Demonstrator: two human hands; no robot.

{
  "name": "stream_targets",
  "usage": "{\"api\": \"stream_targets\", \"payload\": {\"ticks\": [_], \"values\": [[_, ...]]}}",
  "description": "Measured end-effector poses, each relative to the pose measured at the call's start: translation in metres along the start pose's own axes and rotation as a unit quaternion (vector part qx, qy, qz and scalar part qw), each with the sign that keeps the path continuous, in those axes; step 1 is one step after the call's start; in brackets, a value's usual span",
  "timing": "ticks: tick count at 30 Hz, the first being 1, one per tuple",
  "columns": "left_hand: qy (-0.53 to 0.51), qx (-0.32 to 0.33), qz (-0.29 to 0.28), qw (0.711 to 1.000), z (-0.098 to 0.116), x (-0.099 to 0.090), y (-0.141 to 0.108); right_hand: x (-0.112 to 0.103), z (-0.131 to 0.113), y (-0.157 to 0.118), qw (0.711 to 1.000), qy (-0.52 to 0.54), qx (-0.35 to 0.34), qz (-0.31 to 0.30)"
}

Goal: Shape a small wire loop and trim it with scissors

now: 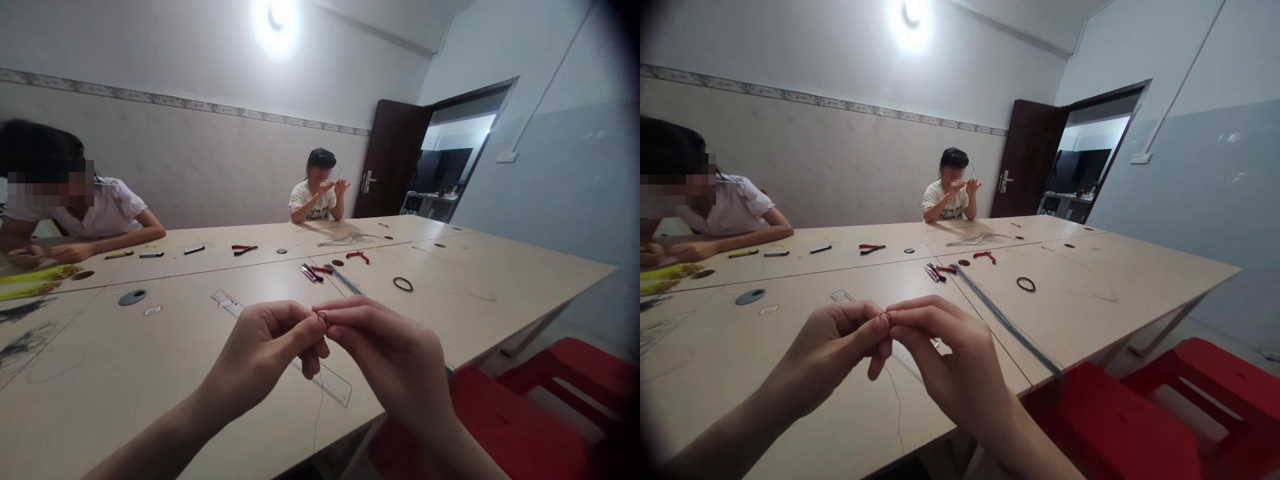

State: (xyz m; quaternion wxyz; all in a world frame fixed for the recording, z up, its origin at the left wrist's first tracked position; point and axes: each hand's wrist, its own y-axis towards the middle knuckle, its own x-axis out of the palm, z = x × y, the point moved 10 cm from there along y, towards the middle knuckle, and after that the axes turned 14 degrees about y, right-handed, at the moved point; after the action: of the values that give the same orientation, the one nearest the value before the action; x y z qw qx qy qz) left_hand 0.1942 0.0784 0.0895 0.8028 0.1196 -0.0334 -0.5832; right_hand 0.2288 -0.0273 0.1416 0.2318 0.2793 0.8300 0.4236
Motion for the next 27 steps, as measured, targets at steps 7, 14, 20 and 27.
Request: {"api": "stream_targets", "payload": {"ticks": [7, 14, 20, 27], "values": [[0.005, -0.041, -0.014, 0.999, -0.006, 0.002, 0.001, 0.008, -0.02, -0.004, 0.983, -0.109, -0.119, -0.085], [-0.004, -0.054, -0.06, 0.997, -0.008, 0.012, -0.002, 0.008, -0.027, -0.005, 0.974, -0.167, -0.135, -0.068], [0.028, -0.027, -0.029, 0.999, -0.002, 0.007, -0.002, 0.009, -0.027, -0.003, 0.975, -0.175, -0.128, -0.052], [0.043, 0.004, 0.011, 0.999, -0.001, -0.002, 0.0, 0.004, -0.014, -0.003, 0.987, -0.135, -0.075, -0.052]]}}
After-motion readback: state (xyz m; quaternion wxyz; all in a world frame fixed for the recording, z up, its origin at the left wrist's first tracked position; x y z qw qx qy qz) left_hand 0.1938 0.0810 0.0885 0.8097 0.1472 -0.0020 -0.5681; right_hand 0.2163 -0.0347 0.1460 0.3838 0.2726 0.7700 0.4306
